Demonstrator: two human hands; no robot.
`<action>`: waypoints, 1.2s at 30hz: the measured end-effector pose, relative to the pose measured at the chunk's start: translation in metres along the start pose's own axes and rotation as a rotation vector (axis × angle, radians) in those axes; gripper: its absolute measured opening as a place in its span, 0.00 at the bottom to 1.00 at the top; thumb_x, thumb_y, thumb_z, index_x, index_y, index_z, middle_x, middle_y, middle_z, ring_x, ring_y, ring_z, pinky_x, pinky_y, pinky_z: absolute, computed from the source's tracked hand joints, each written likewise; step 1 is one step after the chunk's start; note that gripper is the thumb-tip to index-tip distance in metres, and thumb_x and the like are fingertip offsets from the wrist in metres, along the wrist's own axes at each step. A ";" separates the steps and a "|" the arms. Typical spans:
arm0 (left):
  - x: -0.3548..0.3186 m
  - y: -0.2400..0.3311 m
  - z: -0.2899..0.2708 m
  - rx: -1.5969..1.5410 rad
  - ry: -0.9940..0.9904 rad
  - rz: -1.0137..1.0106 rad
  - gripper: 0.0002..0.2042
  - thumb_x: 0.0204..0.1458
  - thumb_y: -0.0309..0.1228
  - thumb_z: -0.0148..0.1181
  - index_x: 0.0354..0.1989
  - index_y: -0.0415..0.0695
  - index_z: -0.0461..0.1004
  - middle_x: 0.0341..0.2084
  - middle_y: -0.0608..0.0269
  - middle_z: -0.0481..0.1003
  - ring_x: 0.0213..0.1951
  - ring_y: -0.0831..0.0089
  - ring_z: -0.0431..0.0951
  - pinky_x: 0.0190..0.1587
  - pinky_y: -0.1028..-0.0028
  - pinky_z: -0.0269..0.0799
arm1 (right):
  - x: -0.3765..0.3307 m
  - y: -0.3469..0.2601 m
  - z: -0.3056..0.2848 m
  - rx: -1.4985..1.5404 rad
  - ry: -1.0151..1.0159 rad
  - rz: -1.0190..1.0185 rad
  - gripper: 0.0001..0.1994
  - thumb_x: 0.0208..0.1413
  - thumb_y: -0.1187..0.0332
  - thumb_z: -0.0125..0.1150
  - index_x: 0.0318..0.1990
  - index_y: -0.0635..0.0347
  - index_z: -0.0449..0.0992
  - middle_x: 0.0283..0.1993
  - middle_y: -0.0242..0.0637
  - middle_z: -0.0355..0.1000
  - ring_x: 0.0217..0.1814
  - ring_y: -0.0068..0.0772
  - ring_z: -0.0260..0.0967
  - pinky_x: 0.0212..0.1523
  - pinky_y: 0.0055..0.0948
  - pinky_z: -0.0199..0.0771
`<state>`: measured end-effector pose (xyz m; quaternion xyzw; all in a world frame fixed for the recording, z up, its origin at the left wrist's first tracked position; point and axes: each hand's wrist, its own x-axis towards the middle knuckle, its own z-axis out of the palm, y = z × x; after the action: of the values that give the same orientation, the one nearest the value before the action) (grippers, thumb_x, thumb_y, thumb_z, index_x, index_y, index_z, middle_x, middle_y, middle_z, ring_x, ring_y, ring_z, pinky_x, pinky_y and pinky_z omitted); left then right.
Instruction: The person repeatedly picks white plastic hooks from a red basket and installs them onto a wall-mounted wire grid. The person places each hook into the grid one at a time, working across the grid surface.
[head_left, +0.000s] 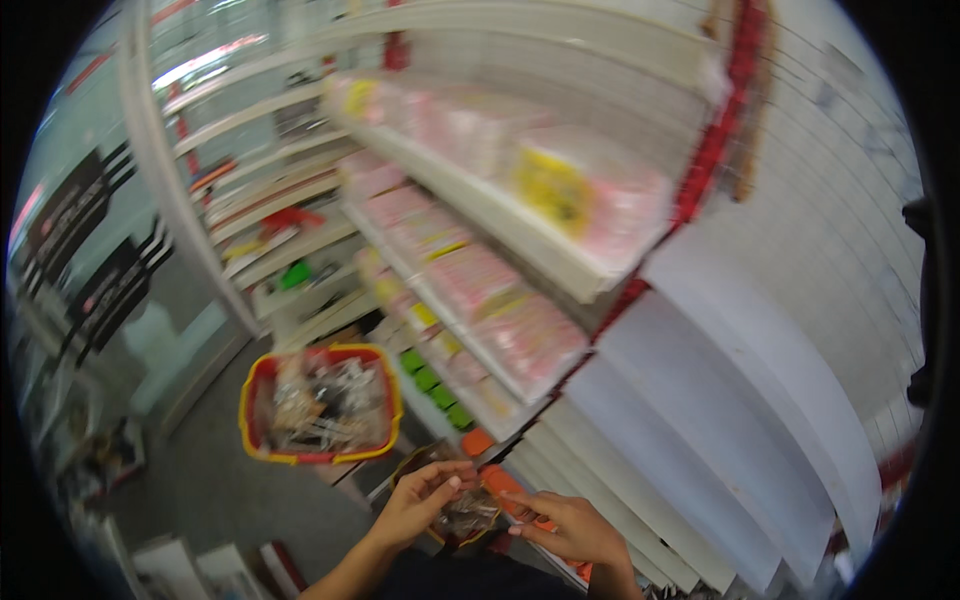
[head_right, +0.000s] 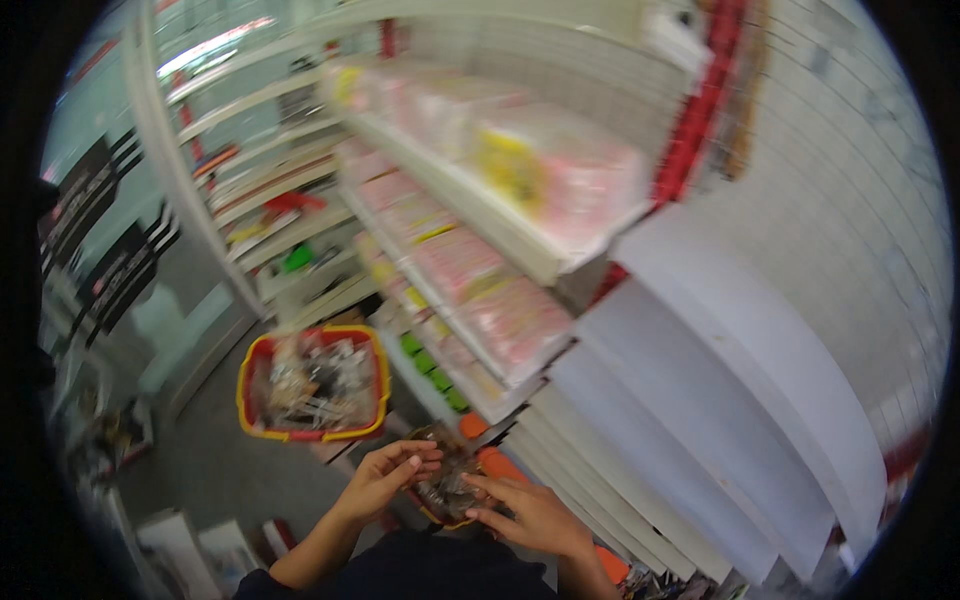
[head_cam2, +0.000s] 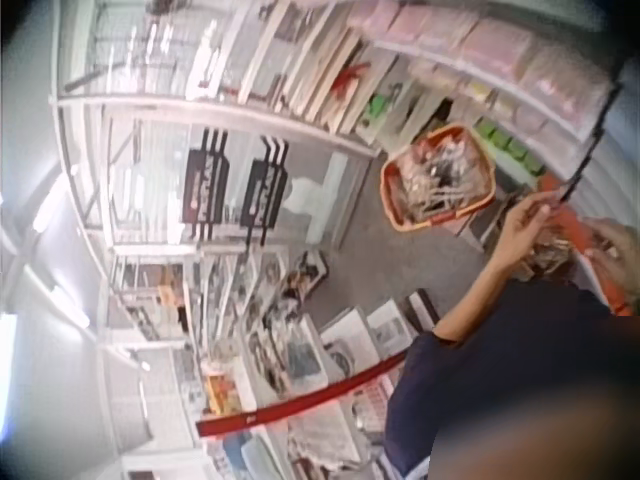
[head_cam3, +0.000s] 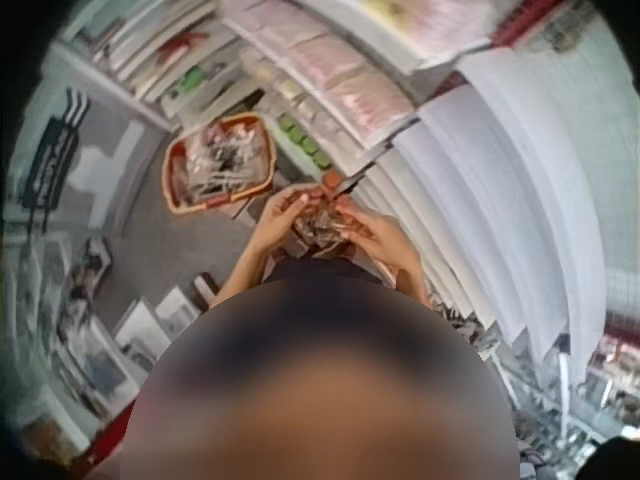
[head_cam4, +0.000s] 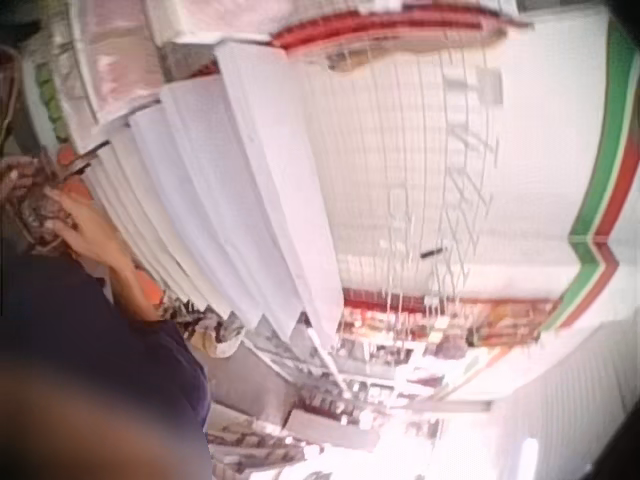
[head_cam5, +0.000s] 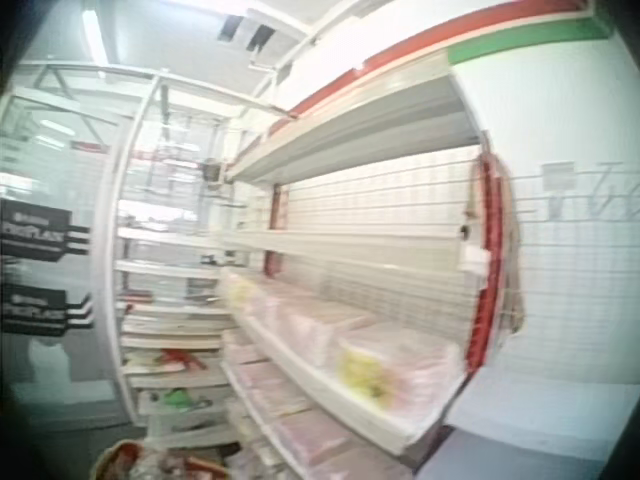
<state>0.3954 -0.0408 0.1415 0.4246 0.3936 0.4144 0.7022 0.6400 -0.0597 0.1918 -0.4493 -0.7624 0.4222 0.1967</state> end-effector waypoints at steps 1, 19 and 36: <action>-0.010 -0.007 -0.017 0.001 0.070 -0.019 0.18 0.63 0.34 0.49 0.58 0.39 0.66 0.52 0.54 0.72 0.54 0.66 0.73 0.55 0.69 0.69 | 0.016 0.001 0.013 0.060 -0.083 0.044 0.23 0.59 0.57 0.59 0.61 0.49 0.68 0.38 0.36 0.75 0.25 0.27 0.74 0.32 0.29 0.74; -0.156 -0.050 -0.207 -0.197 0.792 -0.062 0.15 0.63 0.33 0.50 0.54 0.40 0.70 0.48 0.56 0.74 0.48 0.69 0.76 0.50 0.72 0.71 | 0.324 0.103 0.289 -0.180 -0.102 -0.036 0.18 0.55 0.61 0.59 0.49 0.64 0.76 0.40 0.49 0.77 0.44 0.47 0.75 0.46 0.42 0.72; -0.145 -0.050 -0.278 -0.012 0.772 -0.021 0.16 0.60 0.35 0.56 0.53 0.39 0.72 0.44 0.60 0.76 0.45 0.75 0.75 0.45 0.77 0.70 | 0.352 0.060 0.305 -0.298 -0.085 -0.205 0.16 0.45 0.67 0.65 0.41 0.66 0.75 0.39 0.52 0.72 0.43 0.54 0.71 0.44 0.44 0.70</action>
<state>0.1058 -0.1135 0.0328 0.2292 0.6308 0.5391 0.5089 0.2807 0.1119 -0.0580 -0.3751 -0.8659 0.3009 0.1376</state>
